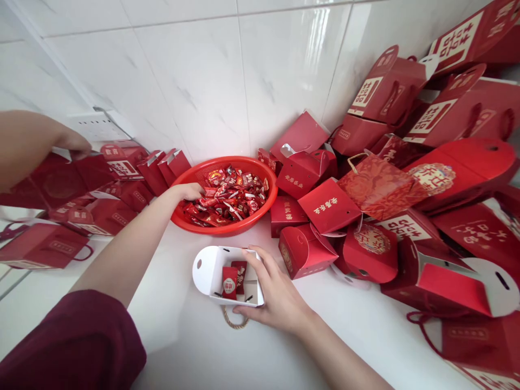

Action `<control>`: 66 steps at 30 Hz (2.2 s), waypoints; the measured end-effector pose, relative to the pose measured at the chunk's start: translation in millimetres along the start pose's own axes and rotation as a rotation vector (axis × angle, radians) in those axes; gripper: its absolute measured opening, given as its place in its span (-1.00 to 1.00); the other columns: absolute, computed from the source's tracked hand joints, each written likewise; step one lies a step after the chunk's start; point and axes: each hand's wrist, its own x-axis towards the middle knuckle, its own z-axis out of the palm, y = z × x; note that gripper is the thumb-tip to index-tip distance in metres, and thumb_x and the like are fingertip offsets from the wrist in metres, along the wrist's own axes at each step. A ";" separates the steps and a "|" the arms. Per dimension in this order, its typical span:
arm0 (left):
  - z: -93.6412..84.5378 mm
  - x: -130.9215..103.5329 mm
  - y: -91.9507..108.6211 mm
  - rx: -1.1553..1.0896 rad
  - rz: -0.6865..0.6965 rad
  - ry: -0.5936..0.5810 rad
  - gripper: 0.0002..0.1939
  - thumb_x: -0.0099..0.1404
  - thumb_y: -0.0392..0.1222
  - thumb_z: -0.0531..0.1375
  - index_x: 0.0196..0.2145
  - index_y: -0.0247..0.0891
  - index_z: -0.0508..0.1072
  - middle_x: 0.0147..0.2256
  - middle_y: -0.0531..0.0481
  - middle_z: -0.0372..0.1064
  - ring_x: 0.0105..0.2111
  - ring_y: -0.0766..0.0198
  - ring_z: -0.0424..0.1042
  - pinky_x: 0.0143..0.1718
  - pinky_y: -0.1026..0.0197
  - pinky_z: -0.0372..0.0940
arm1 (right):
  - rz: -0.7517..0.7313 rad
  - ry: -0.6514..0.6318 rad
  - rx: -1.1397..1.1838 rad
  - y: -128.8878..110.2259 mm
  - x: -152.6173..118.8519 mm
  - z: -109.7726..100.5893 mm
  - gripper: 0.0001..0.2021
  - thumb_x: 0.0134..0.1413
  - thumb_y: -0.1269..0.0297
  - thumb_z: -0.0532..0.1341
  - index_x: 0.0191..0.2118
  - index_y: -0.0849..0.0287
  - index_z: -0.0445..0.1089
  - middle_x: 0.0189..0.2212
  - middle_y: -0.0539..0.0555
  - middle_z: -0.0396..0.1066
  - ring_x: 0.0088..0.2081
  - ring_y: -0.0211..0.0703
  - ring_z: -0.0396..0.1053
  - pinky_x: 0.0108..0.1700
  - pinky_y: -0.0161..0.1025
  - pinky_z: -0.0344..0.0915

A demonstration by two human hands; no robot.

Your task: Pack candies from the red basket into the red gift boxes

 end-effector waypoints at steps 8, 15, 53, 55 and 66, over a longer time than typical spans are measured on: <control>-9.3 -9.2 -0.8 -0.148 0.053 0.180 -0.72 0.08 -0.09 0.37 -0.27 -0.29 0.66 -0.43 -0.05 0.58 -0.42 0.20 0.50 -0.37 0.27 0.35 | 0.000 -0.002 -0.005 0.2 0.1 0.9 -0.02 0.06 0.04 0.36 0.42 0.00 -0.27 0.34 0.27 -0.12 0.36 0.16 -0.03 0.30 0.08 0.16; -6.4 -14.4 3.2 -0.301 0.139 0.240 -0.62 0.14 0.04 0.31 -0.26 -0.36 0.66 -0.31 -0.18 0.61 -0.42 0.21 0.53 -0.36 0.26 0.40 | 0.009 0.002 -0.014 -0.6 -0.2 1.2 -0.02 0.05 0.04 0.37 0.42 -0.01 -0.25 0.34 0.26 -0.11 0.36 0.16 -0.01 0.29 0.06 0.18; 155.0 -262.3 20.1 -0.706 0.683 0.216 -0.07 0.30 0.25 0.11 0.42 -0.07 -0.26 0.43 -0.14 -0.33 0.40 -0.13 -0.21 0.36 -0.19 -0.05 | -0.071 0.090 0.041 2.5 0.5 3.6 0.17 -0.01 -0.05 0.40 0.44 0.07 -0.46 0.45 0.25 -0.56 0.44 0.19 -0.41 0.37 0.16 -0.06; 154.5 -258.9 20.7 -0.680 0.747 0.220 -0.06 0.30 0.13 0.16 0.42 -0.14 -0.27 0.42 -0.22 -0.31 0.40 -0.18 -0.21 0.34 -0.26 -0.07 | -0.070 0.108 0.043 4.6 0.4 5.8 0.23 -0.05 -0.08 0.41 0.44 0.06 -0.52 0.44 0.22 -0.64 0.43 0.21 -0.49 0.37 0.19 -0.09; 136.4 -243.5 4.9 -0.233 0.969 0.394 -0.16 0.29 0.34 0.08 0.35 -0.23 0.15 0.36 -0.34 -0.17 0.22 -0.24 0.15 0.15 -0.19 0.23 | 0.059 0.210 0.134 3.1 -2.0 14.3 0.30 -0.06 -0.03 0.44 0.42 0.00 -0.65 0.44 0.19 -0.65 0.43 0.22 -0.40 0.37 0.20 -0.08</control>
